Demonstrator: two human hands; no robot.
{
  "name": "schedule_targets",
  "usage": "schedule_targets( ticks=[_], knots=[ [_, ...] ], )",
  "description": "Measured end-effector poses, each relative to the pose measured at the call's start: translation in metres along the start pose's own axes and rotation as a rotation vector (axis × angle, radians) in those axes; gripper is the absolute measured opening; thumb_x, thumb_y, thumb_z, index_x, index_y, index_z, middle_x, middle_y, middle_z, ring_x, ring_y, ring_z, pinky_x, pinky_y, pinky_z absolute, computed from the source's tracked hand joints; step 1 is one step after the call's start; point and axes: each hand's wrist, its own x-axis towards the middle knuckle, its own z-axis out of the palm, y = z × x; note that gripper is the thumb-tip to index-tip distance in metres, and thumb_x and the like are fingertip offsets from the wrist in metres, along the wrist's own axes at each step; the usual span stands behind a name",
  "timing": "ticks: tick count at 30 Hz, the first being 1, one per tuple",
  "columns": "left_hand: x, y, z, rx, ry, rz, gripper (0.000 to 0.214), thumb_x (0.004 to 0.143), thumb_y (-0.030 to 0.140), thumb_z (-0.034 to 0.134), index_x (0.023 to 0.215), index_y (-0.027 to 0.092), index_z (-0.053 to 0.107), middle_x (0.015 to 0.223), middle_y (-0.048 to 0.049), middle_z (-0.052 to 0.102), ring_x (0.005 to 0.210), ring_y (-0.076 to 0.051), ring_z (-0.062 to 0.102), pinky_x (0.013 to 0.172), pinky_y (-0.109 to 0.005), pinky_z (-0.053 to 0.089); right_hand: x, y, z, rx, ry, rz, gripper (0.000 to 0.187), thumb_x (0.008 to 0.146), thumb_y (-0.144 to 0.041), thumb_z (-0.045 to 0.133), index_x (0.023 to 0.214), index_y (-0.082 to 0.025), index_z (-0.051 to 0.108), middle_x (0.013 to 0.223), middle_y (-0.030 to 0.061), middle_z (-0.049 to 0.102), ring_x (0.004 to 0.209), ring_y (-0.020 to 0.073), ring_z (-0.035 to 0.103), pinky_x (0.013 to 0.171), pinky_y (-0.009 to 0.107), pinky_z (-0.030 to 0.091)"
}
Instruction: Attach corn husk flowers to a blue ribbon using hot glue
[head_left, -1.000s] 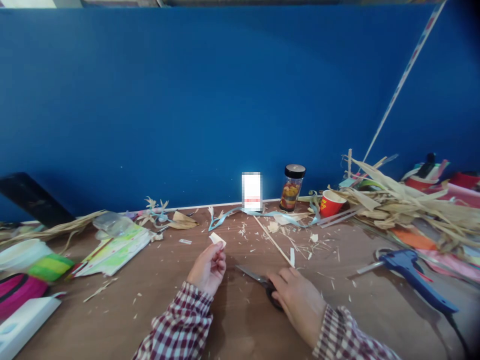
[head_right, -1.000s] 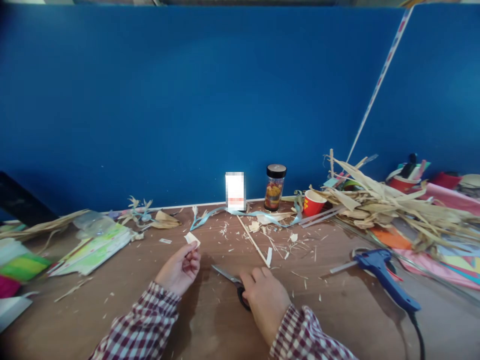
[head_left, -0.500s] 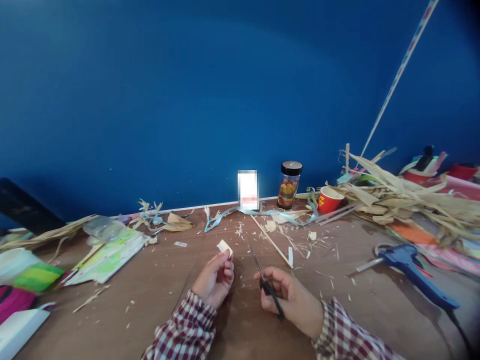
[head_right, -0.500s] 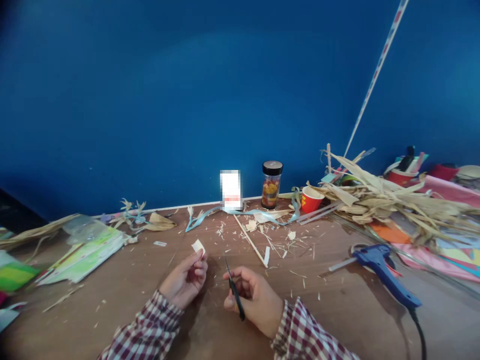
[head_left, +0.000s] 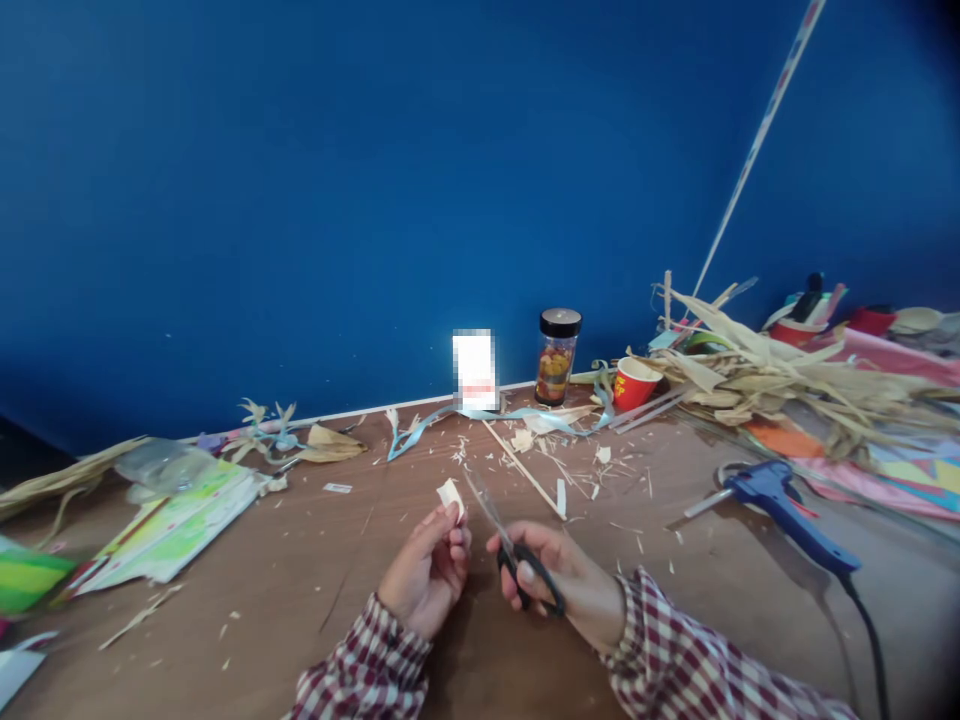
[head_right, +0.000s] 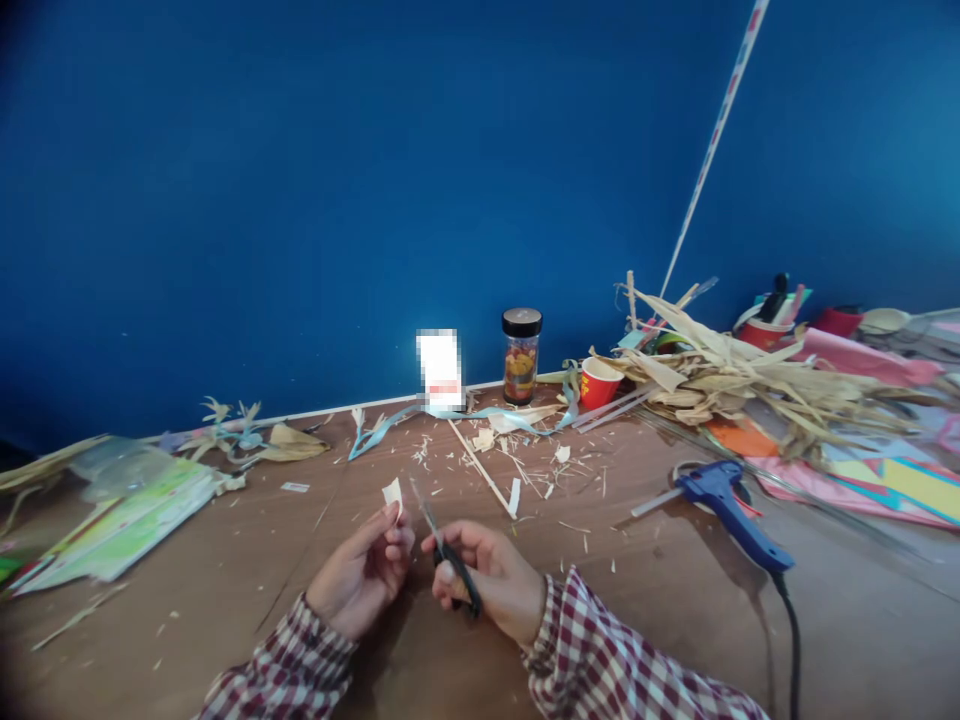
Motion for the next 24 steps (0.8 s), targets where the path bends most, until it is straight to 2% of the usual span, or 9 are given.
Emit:
schedule_targets(
  ticks=[2, 9, 16, 24],
  knots=[
    [0.002, 0.006, -0.002, -0.052, -0.009, 0.011, 0.009, 0.081, 0.005, 0.045, 0.078, 0.010, 0.053, 0.070, -0.0008, 0.049, 0.048, -0.001, 0.047, 0.041, -0.009, 0.042, -0.001, 0.000, 0.002, -0.009, -0.066, 0.035, 0.052, 0.064, -0.047, 0.067, 0.095, -0.009, 0.053, 0.063, 0.0011, 0.055, 0.053, 0.0070, 0.049, 0.050, 0.020, 0.035],
    [0.003, 0.013, -0.003, -0.129, 0.028, 0.031, 0.012, 0.083, 0.006, 0.042, 0.082, 0.009, 0.054, 0.071, -0.0017, 0.050, 0.049, -0.002, 0.047, 0.041, -0.010, 0.043, -0.002, 0.003, 0.001, -0.007, -0.110, 0.075, 0.052, 0.062, -0.047, 0.068, 0.093, -0.009, 0.054, 0.064, 0.0021, 0.055, 0.054, 0.0069, 0.050, 0.051, 0.020, 0.037],
    [0.002, 0.016, -0.001, -0.160, 0.030, 0.041, 0.015, 0.082, 0.005, 0.043, 0.088, 0.011, 0.055, 0.070, -0.0017, 0.052, 0.049, -0.003, 0.048, 0.041, -0.011, 0.044, -0.003, 0.005, 0.001, -0.016, -0.109, 0.114, 0.047, 0.062, -0.044, 0.069, 0.091, -0.010, 0.054, 0.062, 0.0004, 0.055, 0.053, 0.0068, 0.050, 0.051, 0.020, 0.040],
    [0.004, 0.015, -0.001, -0.142, 0.034, 0.036, 0.013, 0.082, 0.005, 0.043, 0.081, 0.010, 0.055, 0.069, -0.0015, 0.051, 0.048, -0.002, 0.048, 0.040, -0.010, 0.044, -0.003, 0.005, 0.001, -0.036, -0.102, 0.093, 0.048, 0.063, -0.045, 0.068, 0.091, -0.009, 0.054, 0.062, 0.0012, 0.054, 0.052, 0.0074, 0.051, 0.050, 0.020, 0.039]
  ],
)
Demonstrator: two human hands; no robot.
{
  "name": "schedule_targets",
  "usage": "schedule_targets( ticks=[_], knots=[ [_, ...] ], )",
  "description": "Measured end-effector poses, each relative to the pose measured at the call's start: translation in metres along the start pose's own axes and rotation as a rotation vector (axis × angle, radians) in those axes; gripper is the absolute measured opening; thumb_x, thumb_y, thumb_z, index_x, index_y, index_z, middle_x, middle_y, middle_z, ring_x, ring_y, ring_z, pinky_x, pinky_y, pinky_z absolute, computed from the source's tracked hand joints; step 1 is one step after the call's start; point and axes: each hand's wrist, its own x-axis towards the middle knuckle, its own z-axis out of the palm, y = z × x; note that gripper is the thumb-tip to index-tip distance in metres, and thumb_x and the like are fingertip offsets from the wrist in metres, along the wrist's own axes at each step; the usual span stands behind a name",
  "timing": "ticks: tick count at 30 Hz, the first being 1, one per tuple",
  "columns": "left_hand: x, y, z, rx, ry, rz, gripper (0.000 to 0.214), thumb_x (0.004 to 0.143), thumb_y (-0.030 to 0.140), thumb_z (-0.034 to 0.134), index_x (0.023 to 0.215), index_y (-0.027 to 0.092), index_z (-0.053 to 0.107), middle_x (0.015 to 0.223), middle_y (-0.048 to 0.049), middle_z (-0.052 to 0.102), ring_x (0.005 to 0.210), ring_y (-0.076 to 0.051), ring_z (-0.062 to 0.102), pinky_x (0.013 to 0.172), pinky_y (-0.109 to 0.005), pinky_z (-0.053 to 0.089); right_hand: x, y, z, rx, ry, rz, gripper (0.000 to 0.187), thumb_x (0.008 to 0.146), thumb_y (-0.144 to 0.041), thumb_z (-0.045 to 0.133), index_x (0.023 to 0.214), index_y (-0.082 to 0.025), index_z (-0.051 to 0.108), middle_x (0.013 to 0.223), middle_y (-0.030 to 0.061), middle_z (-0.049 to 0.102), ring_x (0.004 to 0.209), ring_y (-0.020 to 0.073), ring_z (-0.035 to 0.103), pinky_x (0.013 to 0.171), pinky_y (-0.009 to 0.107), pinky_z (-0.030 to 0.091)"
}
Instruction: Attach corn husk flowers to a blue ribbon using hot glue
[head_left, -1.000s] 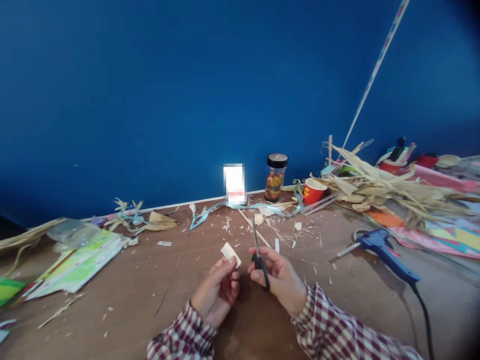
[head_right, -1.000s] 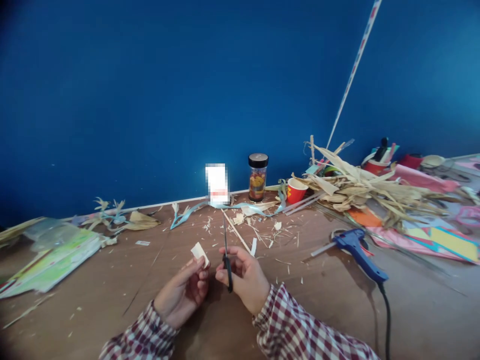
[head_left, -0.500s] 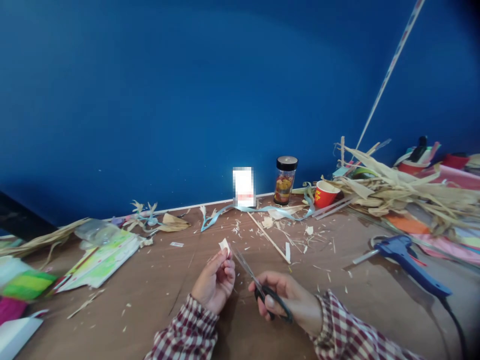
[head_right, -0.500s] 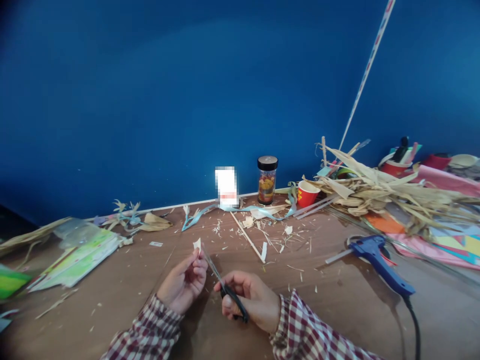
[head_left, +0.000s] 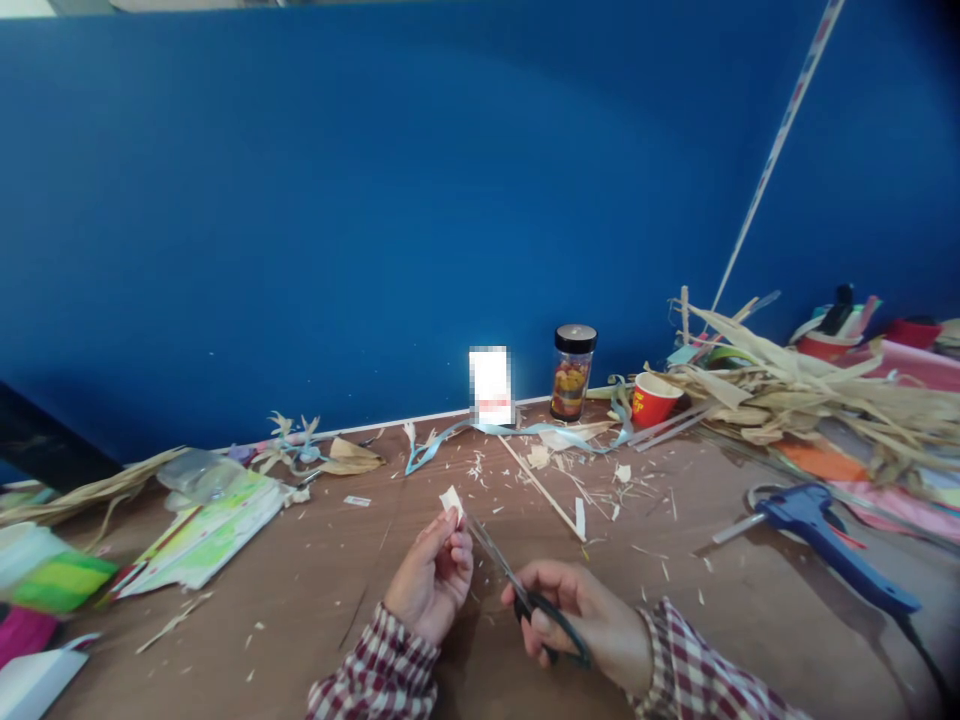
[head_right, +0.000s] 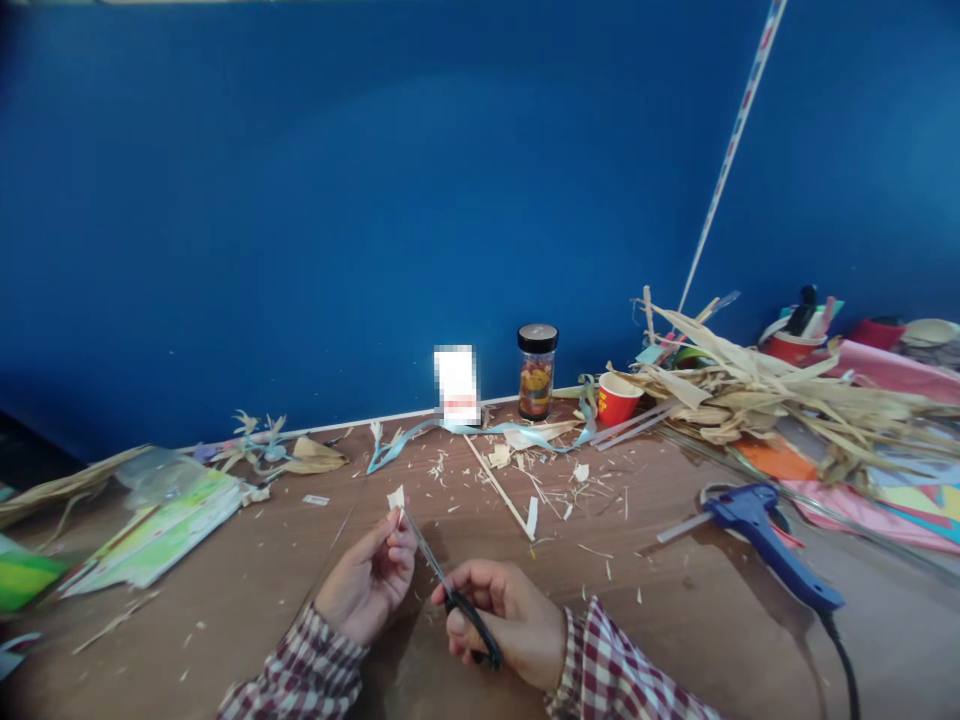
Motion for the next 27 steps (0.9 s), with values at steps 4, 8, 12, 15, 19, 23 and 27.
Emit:
schedule_targets(
  ticks=[4, 8, 12, 15, 19, 23, 27],
  knots=[
    [-0.0009, 0.0006, 0.0002, 0.009, -0.008, 0.001, 0.011, 0.082, 0.006, 0.044, 0.082, 0.009, 0.055, 0.070, -0.0016, 0.051, 0.048, -0.001, 0.047, 0.040, -0.010, 0.043, 0.0006, 0.0000, -0.0005, 0.004, 0.001, 0.000, 0.048, 0.063, -0.045, 0.068, 0.091, -0.009, 0.054, 0.063, 0.0017, 0.055, 0.052, 0.0074, 0.051, 0.051, 0.020, 0.040],
    [-0.0019, 0.0007, 0.0005, 0.004, -0.014, -0.007, 0.011, 0.082, 0.006, 0.044, 0.081, 0.009, 0.055, 0.070, -0.0012, 0.051, 0.048, -0.001, 0.048, 0.041, -0.009, 0.043, 0.0005, -0.0015, 0.0002, 0.016, 0.006, 0.006, 0.047, 0.062, -0.045, 0.069, 0.090, -0.010, 0.054, 0.062, 0.0008, 0.055, 0.051, 0.0074, 0.051, 0.050, 0.020, 0.040],
    [-0.0017, 0.0009, 0.0005, 0.009, -0.005, -0.001, 0.011, 0.082, 0.006, 0.044, 0.082, 0.009, 0.055, 0.070, -0.0016, 0.051, 0.047, -0.001, 0.047, 0.041, -0.010, 0.043, 0.0001, -0.0027, 0.0014, 0.018, 0.016, 0.009, 0.047, 0.061, -0.046, 0.069, 0.088, -0.010, 0.055, 0.061, 0.0006, 0.055, 0.051, 0.0074, 0.051, 0.050, 0.020, 0.039],
    [-0.0012, 0.0009, -0.0003, 0.013, -0.005, 0.003, 0.011, 0.082, 0.006, 0.044, 0.082, 0.009, 0.055, 0.069, -0.0013, 0.050, 0.047, -0.001, 0.048, 0.041, -0.010, 0.044, -0.0002, -0.0023, 0.0016, 0.013, 0.015, 0.004, 0.047, 0.061, -0.045, 0.069, 0.089, -0.010, 0.055, 0.061, 0.0005, 0.055, 0.051, 0.0071, 0.051, 0.051, 0.020, 0.039],
    [0.0000, 0.0007, -0.0020, 0.013, -0.016, 0.007, 0.011, 0.081, 0.005, 0.045, 0.082, 0.009, 0.055, 0.069, -0.0009, 0.050, 0.048, -0.001, 0.048, 0.042, -0.010, 0.044, -0.0005, -0.0021, 0.0013, 0.006, 0.010, 0.008, 0.049, 0.061, -0.046, 0.069, 0.090, -0.010, 0.054, 0.061, 0.0006, 0.054, 0.051, 0.0072, 0.050, 0.050, 0.020, 0.039],
    [0.0014, 0.0007, -0.0027, 0.020, -0.029, 0.009, 0.011, 0.080, 0.004, 0.046, 0.084, 0.009, 0.055, 0.070, -0.0010, 0.051, 0.049, -0.002, 0.048, 0.042, -0.010, 0.044, -0.0005, -0.0028, 0.0014, 0.009, 0.008, 0.011, 0.049, 0.061, -0.046, 0.069, 0.090, -0.010, 0.054, 0.062, 0.0008, 0.054, 0.052, 0.0076, 0.050, 0.051, 0.020, 0.039],
    [0.0009, 0.0011, -0.0023, 0.025, -0.023, 0.014, 0.010, 0.080, 0.004, 0.047, 0.083, 0.010, 0.055, 0.069, -0.0010, 0.051, 0.049, -0.002, 0.049, 0.042, -0.010, 0.044, -0.0003, -0.0029, 0.0016, 0.007, 0.011, 0.011, 0.049, 0.061, -0.047, 0.069, 0.090, -0.010, 0.054, 0.062, 0.0004, 0.054, 0.052, 0.0075, 0.050, 0.050, 0.020, 0.039]
  ],
)
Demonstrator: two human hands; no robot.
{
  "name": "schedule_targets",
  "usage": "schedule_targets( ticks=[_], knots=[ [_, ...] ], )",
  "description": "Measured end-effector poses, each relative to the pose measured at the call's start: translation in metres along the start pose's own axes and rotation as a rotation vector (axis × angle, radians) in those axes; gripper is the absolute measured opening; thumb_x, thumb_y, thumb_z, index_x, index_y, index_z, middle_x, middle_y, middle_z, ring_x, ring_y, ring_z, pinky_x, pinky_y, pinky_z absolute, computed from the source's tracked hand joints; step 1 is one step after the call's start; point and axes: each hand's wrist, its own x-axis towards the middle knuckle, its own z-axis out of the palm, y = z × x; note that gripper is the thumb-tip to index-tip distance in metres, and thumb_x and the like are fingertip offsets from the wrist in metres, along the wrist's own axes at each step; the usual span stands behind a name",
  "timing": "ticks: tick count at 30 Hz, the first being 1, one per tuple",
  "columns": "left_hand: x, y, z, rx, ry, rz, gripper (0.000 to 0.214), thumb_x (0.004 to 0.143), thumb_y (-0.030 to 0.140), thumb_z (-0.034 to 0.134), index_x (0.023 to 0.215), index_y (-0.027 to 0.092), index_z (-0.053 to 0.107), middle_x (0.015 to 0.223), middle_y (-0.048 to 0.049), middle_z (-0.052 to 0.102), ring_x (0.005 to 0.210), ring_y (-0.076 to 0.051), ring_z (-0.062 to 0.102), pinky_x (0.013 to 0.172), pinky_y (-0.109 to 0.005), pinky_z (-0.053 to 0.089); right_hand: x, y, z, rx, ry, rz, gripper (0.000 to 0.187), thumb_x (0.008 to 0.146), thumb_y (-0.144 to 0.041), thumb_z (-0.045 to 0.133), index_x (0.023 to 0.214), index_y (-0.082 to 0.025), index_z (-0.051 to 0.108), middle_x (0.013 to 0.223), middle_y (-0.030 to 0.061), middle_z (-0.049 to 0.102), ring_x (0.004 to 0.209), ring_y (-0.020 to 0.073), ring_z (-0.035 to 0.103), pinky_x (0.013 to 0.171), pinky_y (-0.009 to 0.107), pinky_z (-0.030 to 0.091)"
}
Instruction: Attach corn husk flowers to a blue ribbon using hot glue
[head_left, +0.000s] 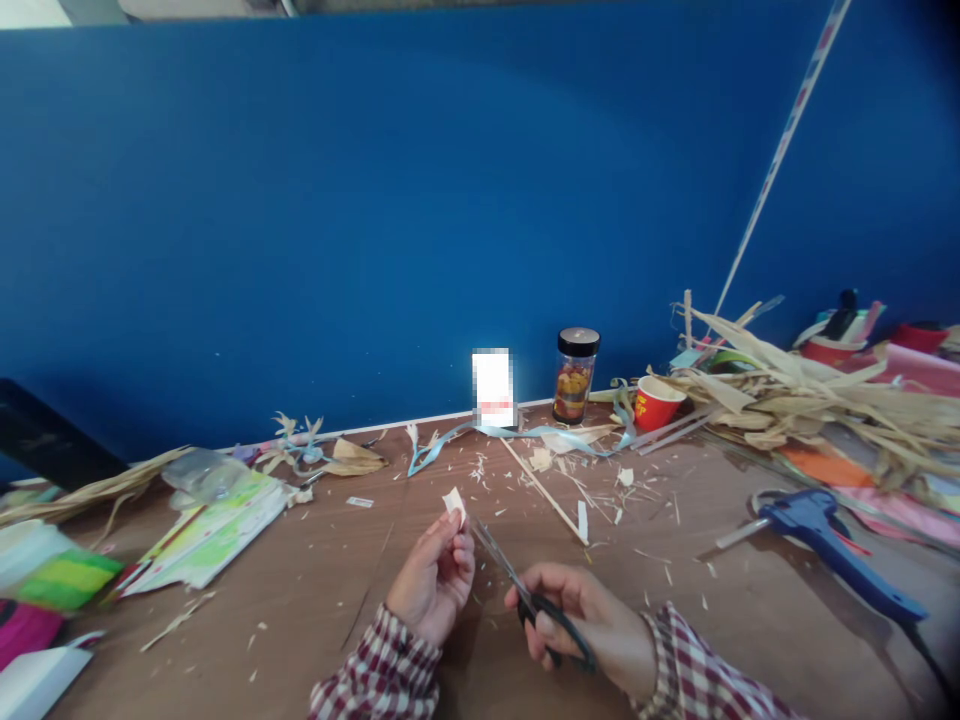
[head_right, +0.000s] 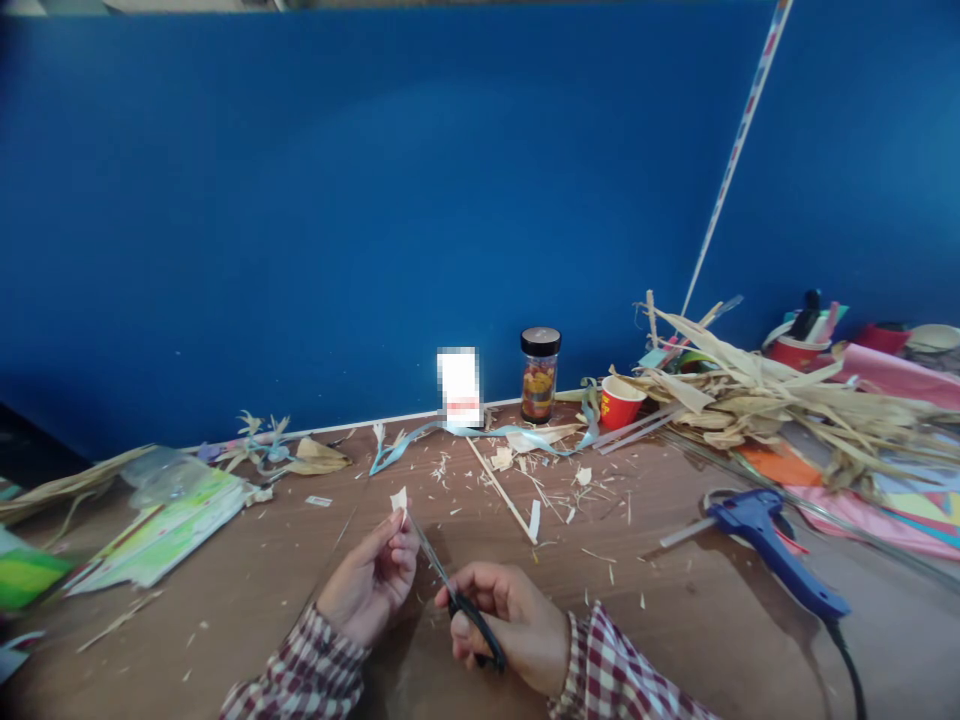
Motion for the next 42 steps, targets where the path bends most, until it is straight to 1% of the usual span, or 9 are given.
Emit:
schedule_targets(
  ticks=[3, 10, 14, 18, 21, 23, 26, 32, 42],
  knots=[
    [-0.0011, -0.0001, 0.0006, -0.001, 0.015, -0.004, 0.011, 0.080, 0.003, 0.046, 0.081, 0.010, 0.055, 0.070, -0.0010, 0.051, 0.048, -0.002, 0.049, 0.041, -0.010, 0.043, 0.0001, 0.0002, -0.0003, -0.007, 0.001, -0.006, 0.049, 0.061, -0.047, 0.068, 0.090, -0.010, 0.054, 0.062, 0.0007, 0.054, 0.052, 0.0072, 0.050, 0.050, 0.020, 0.039],
    [-0.0005, -0.0004, 0.0006, 0.014, 0.010, 0.001, 0.009, 0.079, 0.004, 0.048, 0.080, 0.010, 0.054, 0.068, 0.0001, 0.050, 0.047, -0.001, 0.048, 0.041, -0.010, 0.043, 0.0005, 0.0011, -0.0017, 0.005, -0.003, -0.006, 0.048, 0.062, -0.046, 0.069, 0.089, -0.010, 0.054, 0.061, 0.0009, 0.055, 0.051, 0.0073, 0.051, 0.050, 0.020, 0.039],
    [-0.0004, 0.0002, -0.0002, 0.088, -0.017, 0.053, 0.007, 0.078, 0.005, 0.052, 0.077, 0.011, 0.054, 0.068, 0.0000, 0.051, 0.048, -0.001, 0.048, 0.041, -0.009, 0.043, -0.0001, 0.0031, -0.0045, 0.005, -0.014, -0.013, 0.048, 0.064, -0.046, 0.067, 0.091, -0.009, 0.054, 0.061, 0.0024, 0.057, 0.050, 0.0070, 0.051, 0.049, 0.019, 0.039],
    [-0.0003, -0.0022, -0.0004, 0.193, -0.047, 0.129, 0.008, 0.074, 0.005, 0.056, 0.074, 0.012, 0.054, 0.067, 0.0007, 0.051, 0.049, -0.003, 0.048, 0.041, -0.010, 0.042, -0.0019, 0.0036, -0.0072, 0.027, -0.028, -0.011, 0.048, 0.068, -0.047, 0.063, 0.093, -0.009, 0.054, 0.062, 0.0035, 0.058, 0.047, 0.0060, 0.051, 0.043, 0.015, 0.034],
    [-0.0004, -0.0063, -0.0008, 0.242, -0.060, 0.145, 0.011, 0.070, 0.006, 0.062, 0.074, 0.013, 0.054, 0.064, 0.0021, 0.050, 0.049, -0.003, 0.048, 0.041, -0.010, 0.042, -0.0024, 0.0036, -0.0075, 0.052, -0.043, 0.011, 0.049, 0.069, -0.049, 0.061, 0.095, -0.009, 0.053, 0.064, 0.0040, 0.058, 0.046, 0.0061, 0.051, 0.037, 0.013, 0.028],
    [-0.0004, -0.0085, -0.0011, 0.262, -0.071, 0.140, 0.013, 0.068, 0.007, 0.064, 0.073, 0.014, 0.054, 0.063, 0.0027, 0.050, 0.049, -0.003, 0.048, 0.041, -0.010, 0.041, -0.0022, 0.0037, -0.0071, 0.074, -0.050, 0.023, 0.051, 0.068, -0.051, 0.061, 0.096, -0.009, 0.053, 0.064, 0.0037, 0.058, 0.046, 0.0062, 0.051, 0.036, 0.013, 0.028],
    [-0.0004, -0.0094, -0.0010, 0.271, -0.069, 0.151, 0.014, 0.067, 0.008, 0.065, 0.072, 0.014, 0.054, 0.062, 0.0030, 0.050, 0.049, -0.003, 0.047, 0.040, -0.010, 0.041, -0.0019, 0.0037, -0.0057, 0.106, -0.029, 0.043, 0.052, 0.066, -0.052, 0.062, 0.096, -0.010, 0.054, 0.062, 0.0024, 0.056, 0.044, 0.0055, 0.049, 0.036, 0.013, 0.026],
    [0.0002, -0.0076, 0.0001, 0.278, -0.044, 0.163, 0.013, 0.067, 0.007, 0.064, 0.071, 0.014, 0.054, 0.061, 0.0029, 0.050, 0.048, -0.003, 0.047, 0.040, -0.010, 0.041, -0.0034, 0.0030, -0.0011, 0.147, 0.057, 0.046, 0.048, 0.067, -0.051, 0.062, 0.091, -0.010, 0.057, 0.057, 0.0000, 0.054, 0.040, 0.0033, 0.043, 0.035, 0.013, 0.023],
    [-0.0001, -0.0058, -0.0002, 0.297, -0.060, 0.150, 0.013, 0.066, 0.006, 0.065, 0.071, 0.013, 0.055, 0.059, 0.0031, 0.050, 0.048, -0.003, 0.046, 0.042, -0.010, 0.042, -0.0051, -0.0003, 0.0009, 0.172, 0.077, 0.032, 0.044, 0.068, -0.049, 0.062, 0.087, -0.009, 0.058, 0.051, -0.0008, 0.052, 0.036, 0.0021, 0.038, 0.034, 0.013, 0.020]
  ],
)
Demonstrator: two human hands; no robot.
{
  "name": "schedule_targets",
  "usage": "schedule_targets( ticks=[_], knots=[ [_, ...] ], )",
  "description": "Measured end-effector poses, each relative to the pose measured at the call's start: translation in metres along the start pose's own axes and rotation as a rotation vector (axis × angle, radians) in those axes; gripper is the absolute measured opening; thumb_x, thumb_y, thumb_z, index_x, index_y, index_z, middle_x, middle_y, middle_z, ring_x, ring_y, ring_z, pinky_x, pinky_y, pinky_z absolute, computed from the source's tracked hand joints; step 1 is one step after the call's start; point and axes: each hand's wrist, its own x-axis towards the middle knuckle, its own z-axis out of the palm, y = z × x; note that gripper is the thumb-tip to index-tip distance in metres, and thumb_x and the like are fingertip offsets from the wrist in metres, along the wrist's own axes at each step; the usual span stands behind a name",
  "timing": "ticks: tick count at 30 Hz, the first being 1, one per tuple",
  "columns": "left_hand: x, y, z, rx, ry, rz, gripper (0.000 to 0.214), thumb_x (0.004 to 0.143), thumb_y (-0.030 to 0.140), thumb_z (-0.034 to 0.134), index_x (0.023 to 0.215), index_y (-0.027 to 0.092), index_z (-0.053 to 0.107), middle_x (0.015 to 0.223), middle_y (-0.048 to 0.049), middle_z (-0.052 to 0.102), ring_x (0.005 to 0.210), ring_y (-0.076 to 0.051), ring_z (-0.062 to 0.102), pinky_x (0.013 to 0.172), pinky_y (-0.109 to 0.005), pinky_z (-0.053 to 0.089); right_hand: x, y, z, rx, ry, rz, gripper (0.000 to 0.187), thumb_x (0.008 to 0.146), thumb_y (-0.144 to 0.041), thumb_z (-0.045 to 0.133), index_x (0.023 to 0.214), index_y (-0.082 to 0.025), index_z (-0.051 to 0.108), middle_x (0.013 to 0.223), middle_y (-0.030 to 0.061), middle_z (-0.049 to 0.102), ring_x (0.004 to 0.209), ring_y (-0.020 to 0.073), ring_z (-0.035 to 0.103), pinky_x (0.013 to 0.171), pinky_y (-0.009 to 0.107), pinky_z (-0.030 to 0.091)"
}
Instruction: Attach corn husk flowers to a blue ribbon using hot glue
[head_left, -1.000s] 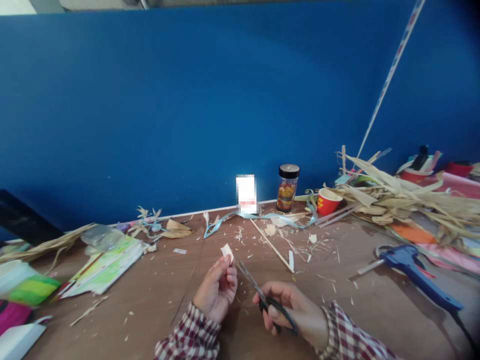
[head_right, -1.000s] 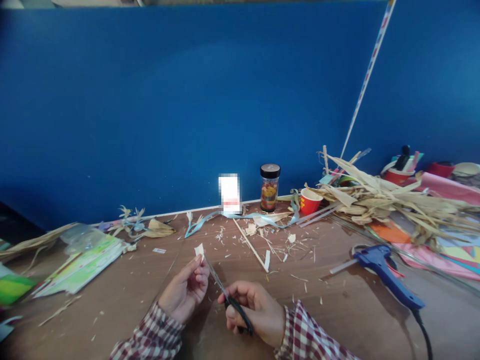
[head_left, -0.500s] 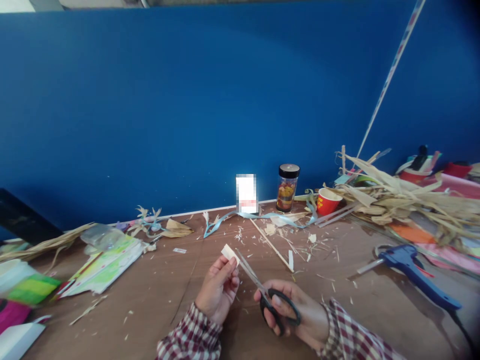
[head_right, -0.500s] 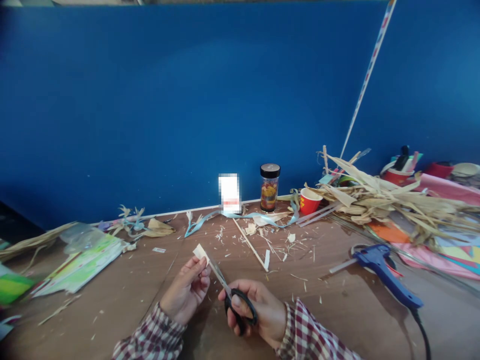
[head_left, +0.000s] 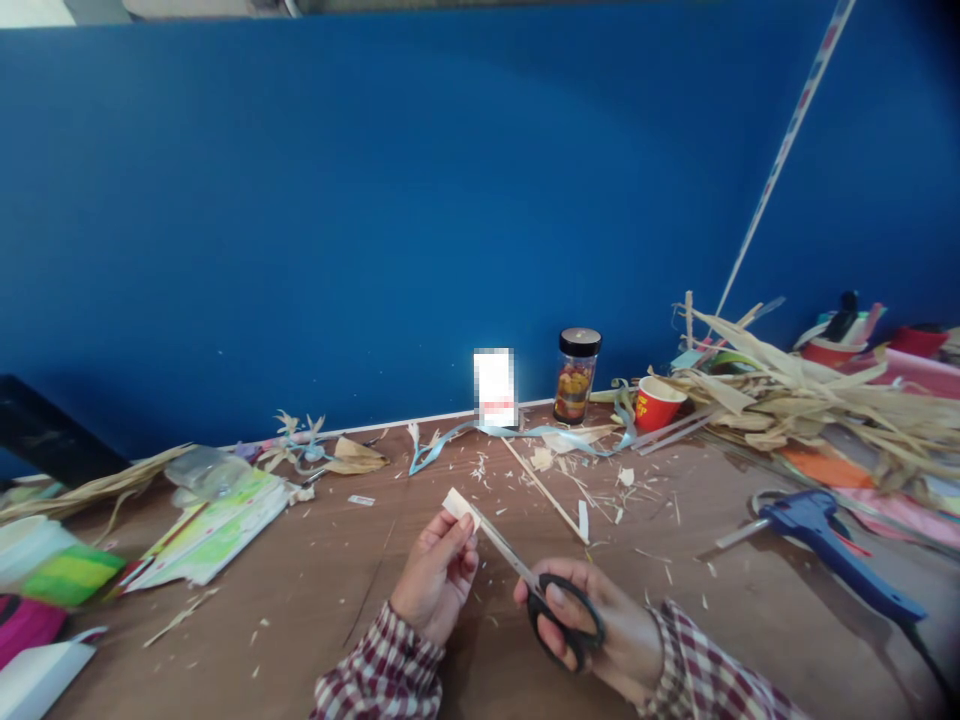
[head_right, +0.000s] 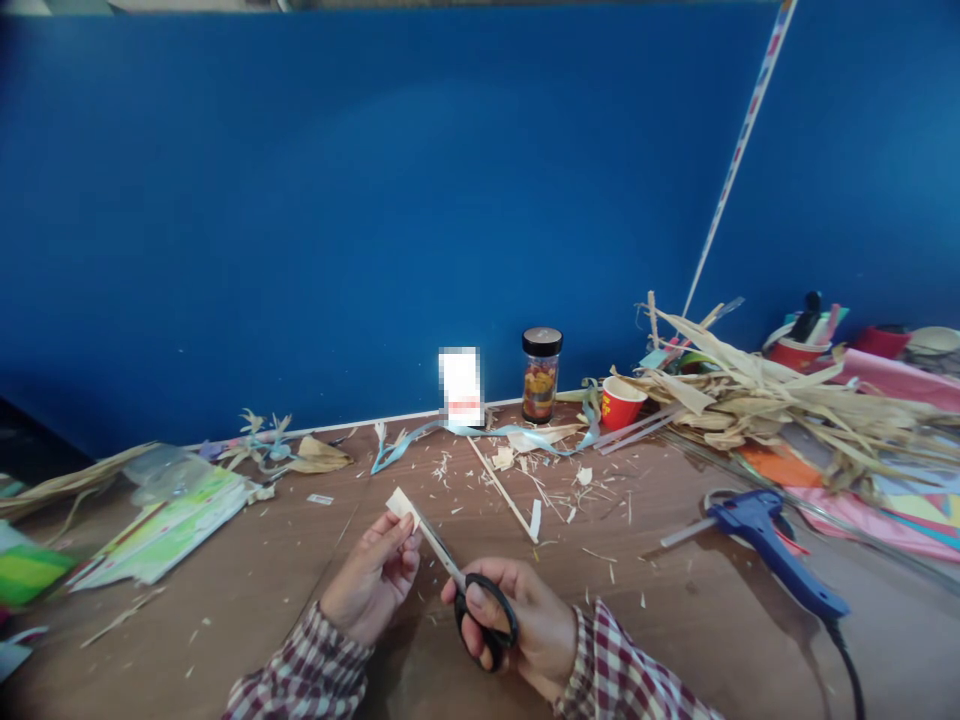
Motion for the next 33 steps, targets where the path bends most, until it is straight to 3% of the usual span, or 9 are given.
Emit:
schedule_targets(
  ticks=[7, 10, 13, 15, 18, 20, 25, 29, 33],
  knots=[
    [0.005, 0.006, -0.006, -0.034, 0.031, 0.031, 0.010, 0.071, 0.005, 0.060, 0.071, 0.013, 0.055, 0.062, 0.0021, 0.053, 0.048, -0.003, 0.049, 0.042, -0.010, 0.044, 0.000, -0.006, -0.006, -0.170, 0.025, -0.053, 0.047, 0.070, -0.052, 0.056, 0.092, -0.011, 0.054, 0.051, -0.0031, 0.047, 0.038, 0.0038, 0.036, 0.036, 0.015, 0.021],
    [0.007, 0.010, -0.007, -0.069, 0.104, 0.059, 0.009, 0.074, 0.004, 0.056, 0.074, 0.013, 0.056, 0.066, 0.0008, 0.056, 0.048, -0.002, 0.051, 0.043, -0.010, 0.046, 0.003, -0.005, -0.014, -0.585, 0.218, -0.100, 0.042, 0.068, -0.040, 0.062, 0.101, -0.018, 0.048, 0.055, -0.0048, 0.050, 0.043, 0.0074, 0.042, 0.041, 0.018, 0.029],
    [0.007, 0.011, -0.006, -0.099, 0.118, 0.085, 0.010, 0.076, 0.004, 0.053, 0.074, 0.012, 0.057, 0.069, 0.0000, 0.057, 0.048, -0.002, 0.052, 0.043, -0.010, 0.047, 0.002, -0.007, -0.017, -1.096, 0.413, -0.201, 0.023, 0.068, -0.029, 0.060, 0.089, -0.022, 0.052, 0.058, -0.0048, 0.052, 0.050, 0.0102, 0.046, 0.049, 0.021, 0.034],
    [0.006, 0.012, -0.005, -0.104, 0.119, 0.097, 0.010, 0.076, 0.003, 0.052, 0.073, 0.012, 0.057, 0.069, -0.0007, 0.059, 0.049, -0.003, 0.054, 0.044, -0.010, 0.048, -0.001, -0.012, -0.014, -1.293, 0.412, -0.239, 0.016, 0.070, -0.025, 0.057, 0.086, -0.022, 0.055, 0.070, -0.0014, 0.058, 0.064, 0.0135, 0.052, 0.059, 0.023, 0.038],
    [0.003, 0.011, -0.001, -0.084, 0.120, 0.092, 0.012, 0.076, 0.002, 0.051, 0.073, 0.011, 0.057, 0.069, -0.0021, 0.061, 0.051, -0.004, 0.056, 0.046, -0.011, 0.050, -0.007, -0.023, -0.005, -1.439, 0.362, -0.255, 0.029, 0.066, -0.020, 0.060, 0.094, -0.023, 0.059, 0.096, 0.0045, 0.056, 0.091, 0.0189, 0.051, 0.078, 0.028, 0.038],
    [0.001, 0.010, 0.001, -0.065, 0.114, 0.081, 0.013, 0.076, 0.001, 0.050, 0.074, 0.011, 0.058, 0.069, -0.0033, 0.062, 0.051, -0.004, 0.057, 0.047, -0.012, 0.050, -0.010, -0.029, -0.002, -1.529, 0.339, -0.220, 0.030, 0.062, -0.023, 0.064, 0.093, -0.022, 0.062, 0.100, 0.0065, 0.053, 0.094, 0.0214, 0.049, 0.081, 0.029, 0.037],
    [-0.004, 0.002, 0.006, 0.050, 0.083, 0.047, 0.010, 0.071, 0.000, 0.056, 0.071, 0.011, 0.058, 0.076, -0.0068, 0.066, 0.052, -0.005, 0.058, 0.048, -0.013, 0.050, -0.010, -0.027, -0.011, -1.555, 0.151, -0.074, 0.042, 0.061, -0.022, 0.063, 0.102, -0.023, 0.059, 0.086, 0.0034, 0.057, 0.076, 0.0180, 0.054, 0.067, 0.026, 0.040],
    [-0.007, -0.006, 0.009, 0.153, 0.039, -0.022, 0.013, 0.062, 0.009, 0.069, 0.067, 0.011, 0.057, 0.067, -0.0038, 0.064, 0.050, -0.005, 0.057, 0.047, -0.013, 0.049, -0.006, -0.018, -0.020, -1.353, 0.033, -0.072, 0.059, 0.052, -0.020, 0.069, 0.110, -0.021, 0.054, 0.081, -0.0005, 0.058, 0.055, 0.0101, 0.050, 0.050, 0.020, 0.037],
    [-0.012, -0.013, 0.013, 0.243, -0.002, -0.060, 0.024, 0.054, 0.018, 0.076, 0.066, 0.012, 0.056, 0.058, 0.0009, 0.060, 0.048, -0.005, 0.055, 0.046, -0.014, 0.048, -0.003, -0.015, -0.014, -1.075, 0.250, -0.209, 0.034, 0.071, -0.034, 0.059, 0.101, -0.020, 0.052, 0.071, -0.0024, 0.057, 0.052, 0.0082, 0.048, 0.048, 0.018, 0.036]
  ],
)
